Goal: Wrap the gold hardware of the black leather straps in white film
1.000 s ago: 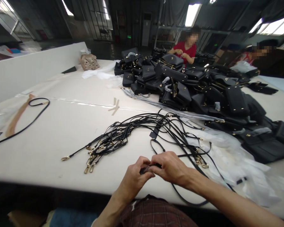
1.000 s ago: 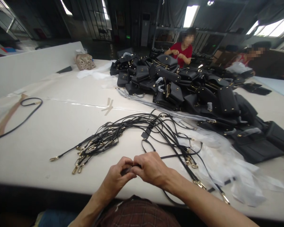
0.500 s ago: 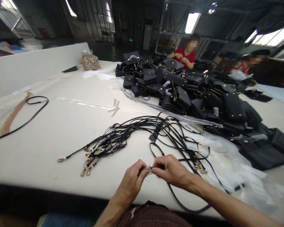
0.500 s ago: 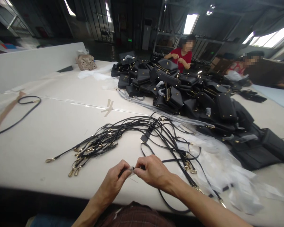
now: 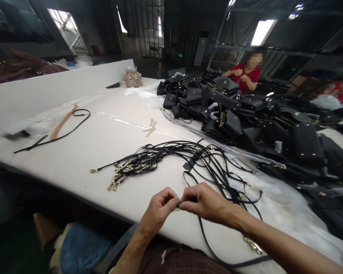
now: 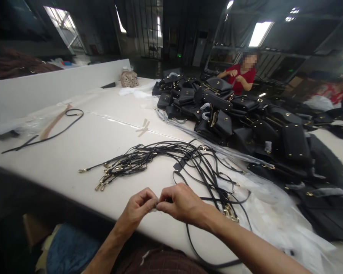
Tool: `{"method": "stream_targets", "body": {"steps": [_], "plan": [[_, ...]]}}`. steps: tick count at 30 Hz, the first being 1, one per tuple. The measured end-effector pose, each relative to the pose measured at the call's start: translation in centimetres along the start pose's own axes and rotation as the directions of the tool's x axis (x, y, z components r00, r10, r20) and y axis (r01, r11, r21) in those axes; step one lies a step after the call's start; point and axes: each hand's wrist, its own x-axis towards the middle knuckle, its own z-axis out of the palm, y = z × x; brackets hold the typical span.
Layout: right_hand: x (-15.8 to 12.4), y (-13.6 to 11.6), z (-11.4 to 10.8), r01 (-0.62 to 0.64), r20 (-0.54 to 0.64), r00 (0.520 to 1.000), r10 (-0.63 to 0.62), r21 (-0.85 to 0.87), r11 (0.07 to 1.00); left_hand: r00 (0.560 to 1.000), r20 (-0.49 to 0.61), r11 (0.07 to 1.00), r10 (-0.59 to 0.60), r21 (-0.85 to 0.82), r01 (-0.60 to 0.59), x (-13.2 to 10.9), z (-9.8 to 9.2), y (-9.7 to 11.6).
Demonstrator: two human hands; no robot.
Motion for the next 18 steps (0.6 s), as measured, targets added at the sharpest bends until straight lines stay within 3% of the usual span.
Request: {"method": "stream_targets", "body": {"steps": [4,8,11,14,18], "plan": [[-1.9,0.8,-2.0,0.089,0.087,0.993,-0.080,-0.109,0.990,0.984,-0.148,0.977,0.102,0.199,-0.071,-2.4,2.2,0.3],[-3.7,2.8,-6.8,0.034,0.090,0.995,-0.035,0.017,0.999,0.898,-0.418,0.970,0.140,0.241,-0.038,-5.8,1.3,-0.9],[-4.5,3.1,-9.6,0.038,0.089,0.995,-0.044,0.064,0.997,0.861,-0.488,0.970,0.147,0.240,-0.029,-8.5,1.1,-1.5],[-4.9,1.5,-9.6,0.110,0.142,0.983,-0.114,0.034,0.993,0.831,-0.529,0.978,0.172,0.195,-0.078,-9.9,2.9,-0.9],[-5.2,-2.4,-6.4,0.297,0.228,0.936,-0.266,-0.114,0.948,0.797,-0.552,0.969,0.244,0.113,-0.218,-9.5,6.8,2.2]]}}
